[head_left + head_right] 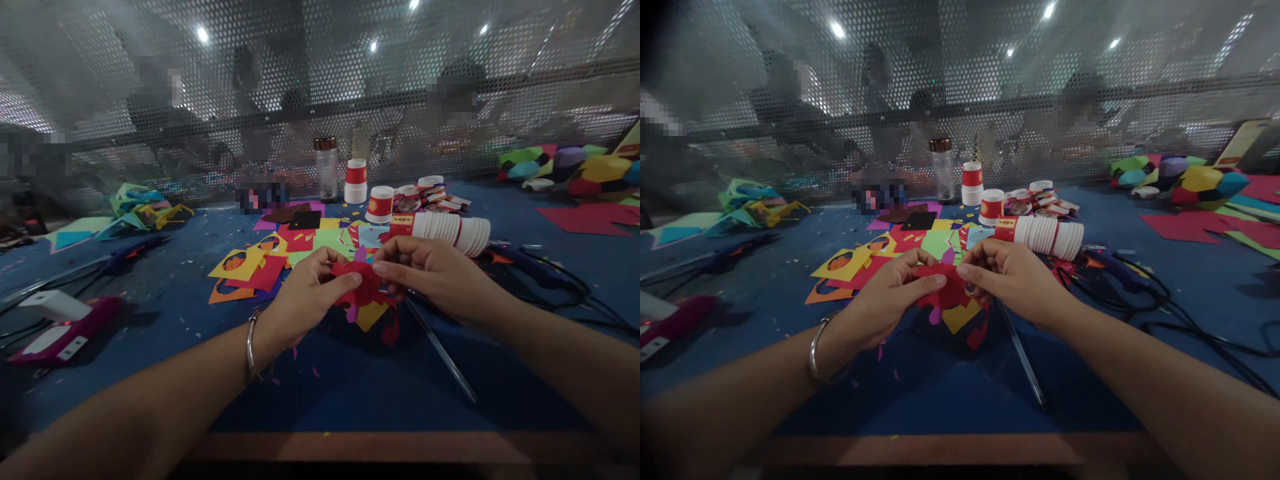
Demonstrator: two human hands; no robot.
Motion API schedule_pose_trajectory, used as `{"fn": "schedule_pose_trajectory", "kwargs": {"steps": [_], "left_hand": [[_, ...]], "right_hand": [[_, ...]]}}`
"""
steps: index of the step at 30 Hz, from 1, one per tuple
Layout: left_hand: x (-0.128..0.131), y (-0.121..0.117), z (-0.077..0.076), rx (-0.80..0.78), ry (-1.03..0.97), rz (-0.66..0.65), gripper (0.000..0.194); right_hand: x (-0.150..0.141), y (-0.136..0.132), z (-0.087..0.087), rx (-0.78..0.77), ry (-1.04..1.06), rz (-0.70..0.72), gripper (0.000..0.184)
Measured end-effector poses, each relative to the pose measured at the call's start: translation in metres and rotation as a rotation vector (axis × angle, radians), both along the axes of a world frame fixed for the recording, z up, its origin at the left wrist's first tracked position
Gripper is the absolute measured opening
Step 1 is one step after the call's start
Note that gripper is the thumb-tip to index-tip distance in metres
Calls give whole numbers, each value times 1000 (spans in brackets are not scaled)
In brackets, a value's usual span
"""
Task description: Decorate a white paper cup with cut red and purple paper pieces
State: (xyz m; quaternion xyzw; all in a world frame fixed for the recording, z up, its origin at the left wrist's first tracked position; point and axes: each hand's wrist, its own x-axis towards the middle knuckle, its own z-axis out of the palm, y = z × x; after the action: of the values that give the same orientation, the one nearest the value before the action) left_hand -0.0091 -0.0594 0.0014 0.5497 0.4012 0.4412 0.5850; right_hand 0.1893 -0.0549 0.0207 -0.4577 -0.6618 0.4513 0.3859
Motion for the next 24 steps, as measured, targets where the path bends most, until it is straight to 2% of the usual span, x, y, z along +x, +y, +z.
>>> {"fn": "schedule_pose_trajectory", "kwargs": {"steps": [8, 14, 24], "left_hand": [[0, -2, 1, -32, -66, -30, 26], [-2, -2, -1, -7, -40, -42, 31], [0, 0, 1, -57, -109, -62, 23]], "right_hand": [[2, 1, 0, 11, -40, 19, 36], [1, 0, 1, 30, -28, 8, 36], [3, 0, -1, 50, -39, 15, 34]]}}
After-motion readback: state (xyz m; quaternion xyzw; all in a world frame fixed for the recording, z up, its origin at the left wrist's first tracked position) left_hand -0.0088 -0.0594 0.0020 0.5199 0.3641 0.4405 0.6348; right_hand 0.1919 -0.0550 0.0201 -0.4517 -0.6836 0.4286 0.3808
